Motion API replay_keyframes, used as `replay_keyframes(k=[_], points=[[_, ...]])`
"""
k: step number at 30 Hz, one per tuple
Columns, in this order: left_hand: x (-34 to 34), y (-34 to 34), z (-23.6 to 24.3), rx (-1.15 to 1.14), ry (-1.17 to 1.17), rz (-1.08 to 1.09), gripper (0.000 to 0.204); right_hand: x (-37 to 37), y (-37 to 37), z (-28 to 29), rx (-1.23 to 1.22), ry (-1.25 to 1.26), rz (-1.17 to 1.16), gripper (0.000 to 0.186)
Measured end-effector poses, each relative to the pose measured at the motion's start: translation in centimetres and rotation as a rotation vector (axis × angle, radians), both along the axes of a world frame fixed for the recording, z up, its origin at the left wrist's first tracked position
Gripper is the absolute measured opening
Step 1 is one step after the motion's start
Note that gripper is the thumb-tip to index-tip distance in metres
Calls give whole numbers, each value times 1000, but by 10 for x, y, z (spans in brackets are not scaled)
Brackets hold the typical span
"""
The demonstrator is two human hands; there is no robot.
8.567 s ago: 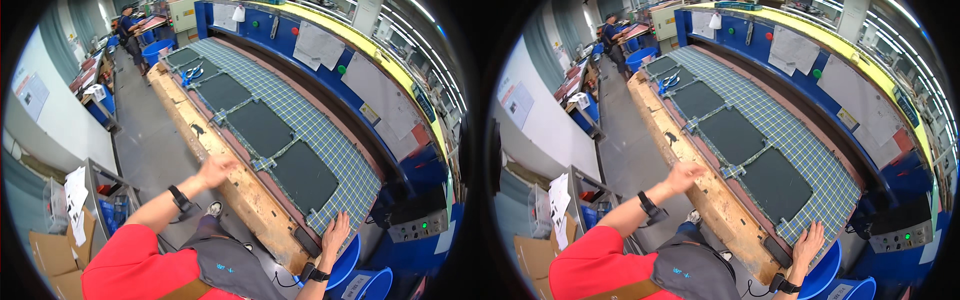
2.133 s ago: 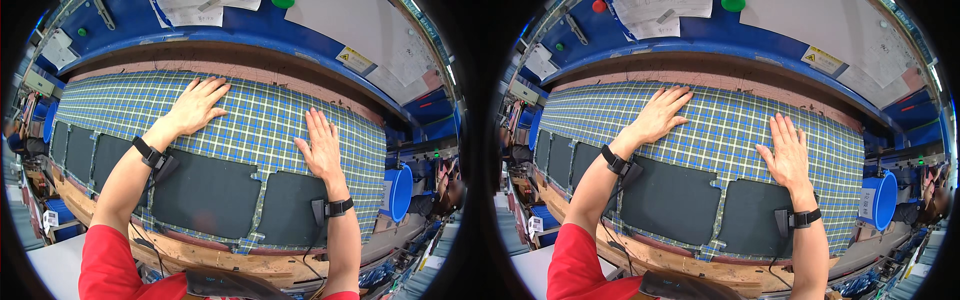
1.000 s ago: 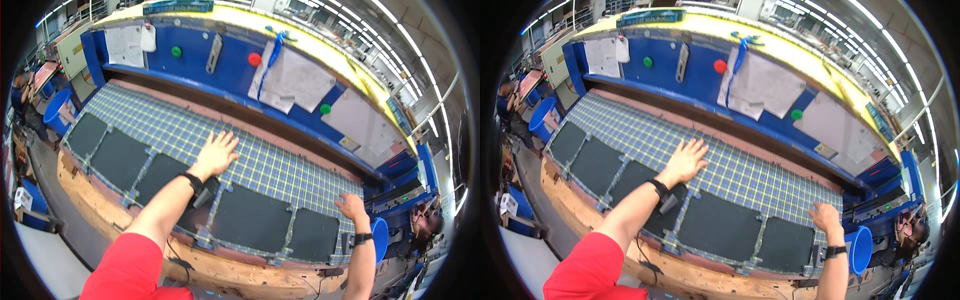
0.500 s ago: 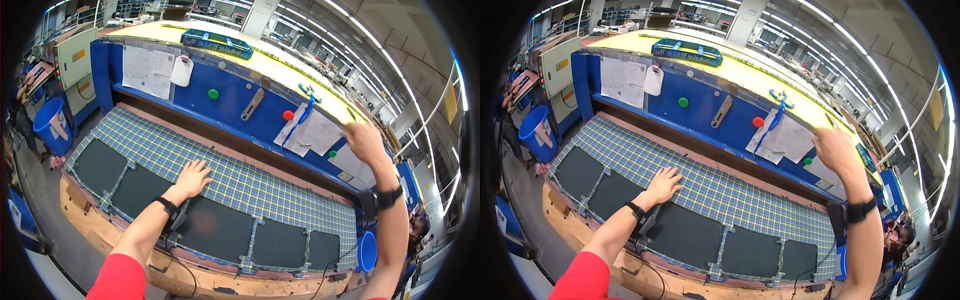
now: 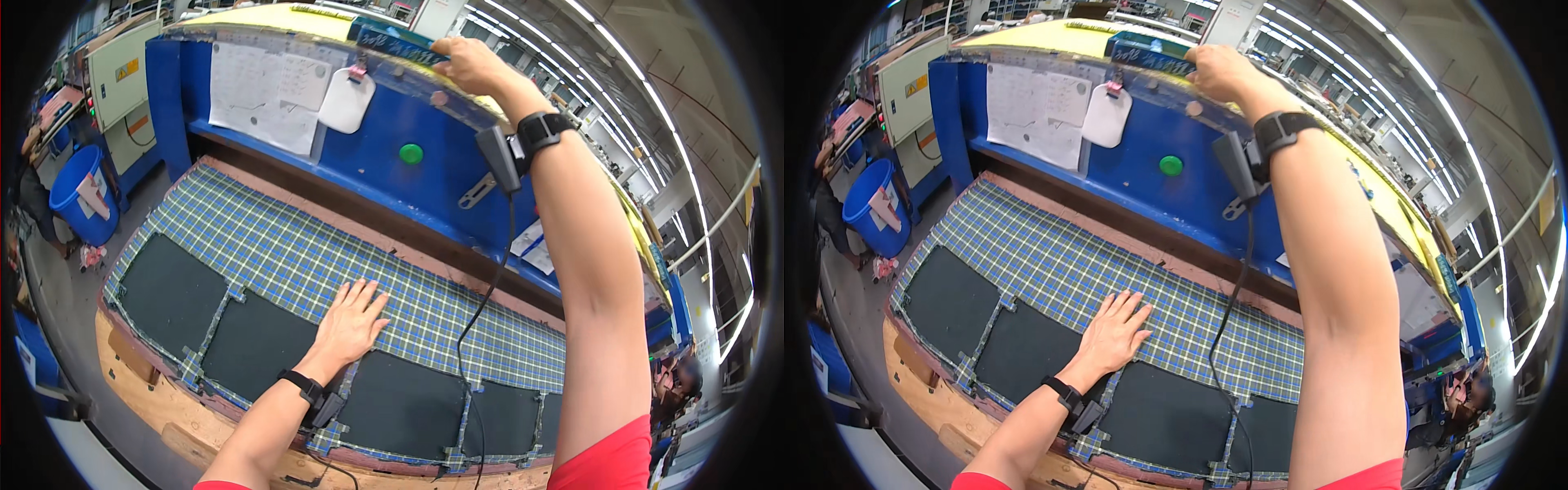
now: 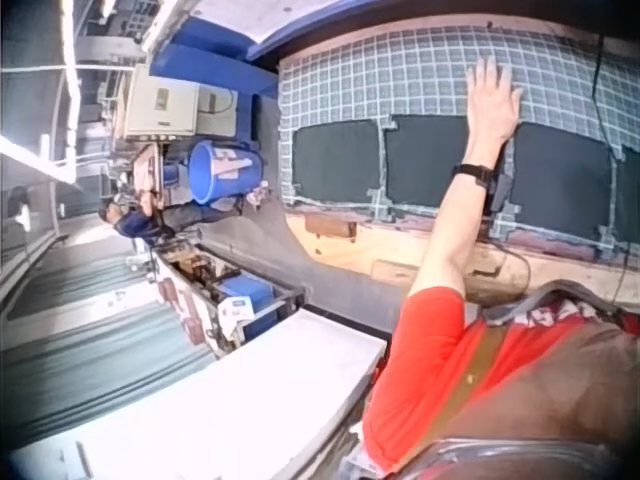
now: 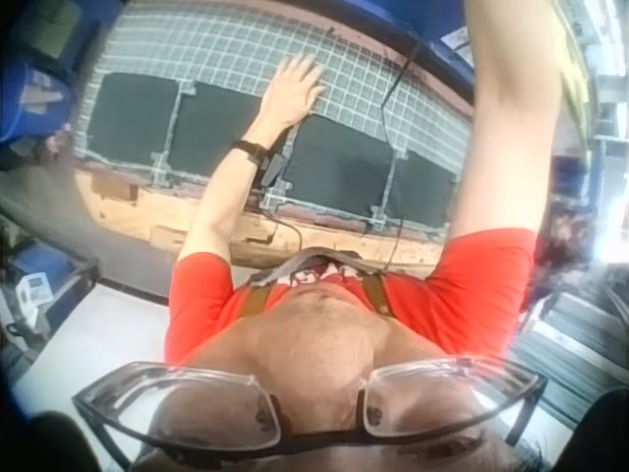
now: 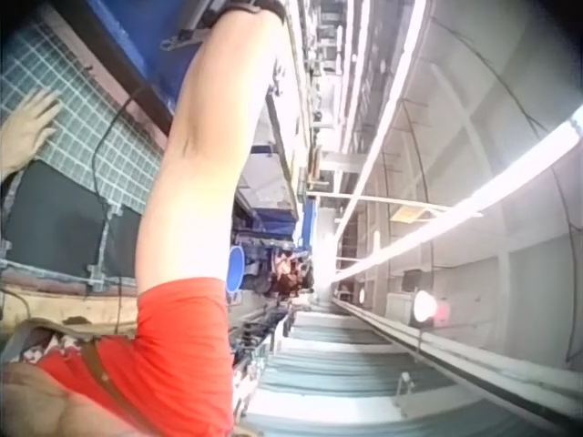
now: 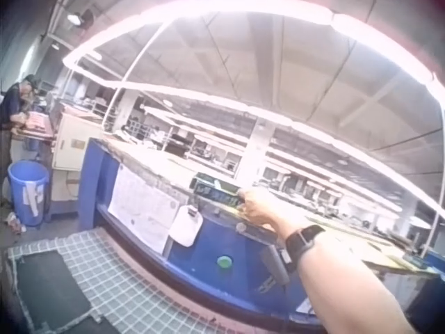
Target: Cutting out specific shapes from plaid leather fabric using scissors and a metal template.
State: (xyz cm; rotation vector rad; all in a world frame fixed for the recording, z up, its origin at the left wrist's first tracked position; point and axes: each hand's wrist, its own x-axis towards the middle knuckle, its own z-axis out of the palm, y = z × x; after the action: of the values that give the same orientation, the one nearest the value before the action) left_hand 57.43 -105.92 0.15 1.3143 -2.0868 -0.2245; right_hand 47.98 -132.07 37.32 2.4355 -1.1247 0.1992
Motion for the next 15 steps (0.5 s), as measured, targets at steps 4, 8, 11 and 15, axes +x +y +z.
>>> replay_keyframes(k=[4,8,11,15], points=[[-5,-6,-4,-2,50,-14,46,-2,-32,-2,6,57,-3,43],[-4,-3,-3,-3,54,1,45,-4,-38,-6,-64,-107,36,33],[-5,-3,-4,-16,65,-8,45,-7,-7,-14,-338,-98,165,19],[-4,4,-5,-54,29,4,44,-44,84,-15,-552,-96,203,11]])
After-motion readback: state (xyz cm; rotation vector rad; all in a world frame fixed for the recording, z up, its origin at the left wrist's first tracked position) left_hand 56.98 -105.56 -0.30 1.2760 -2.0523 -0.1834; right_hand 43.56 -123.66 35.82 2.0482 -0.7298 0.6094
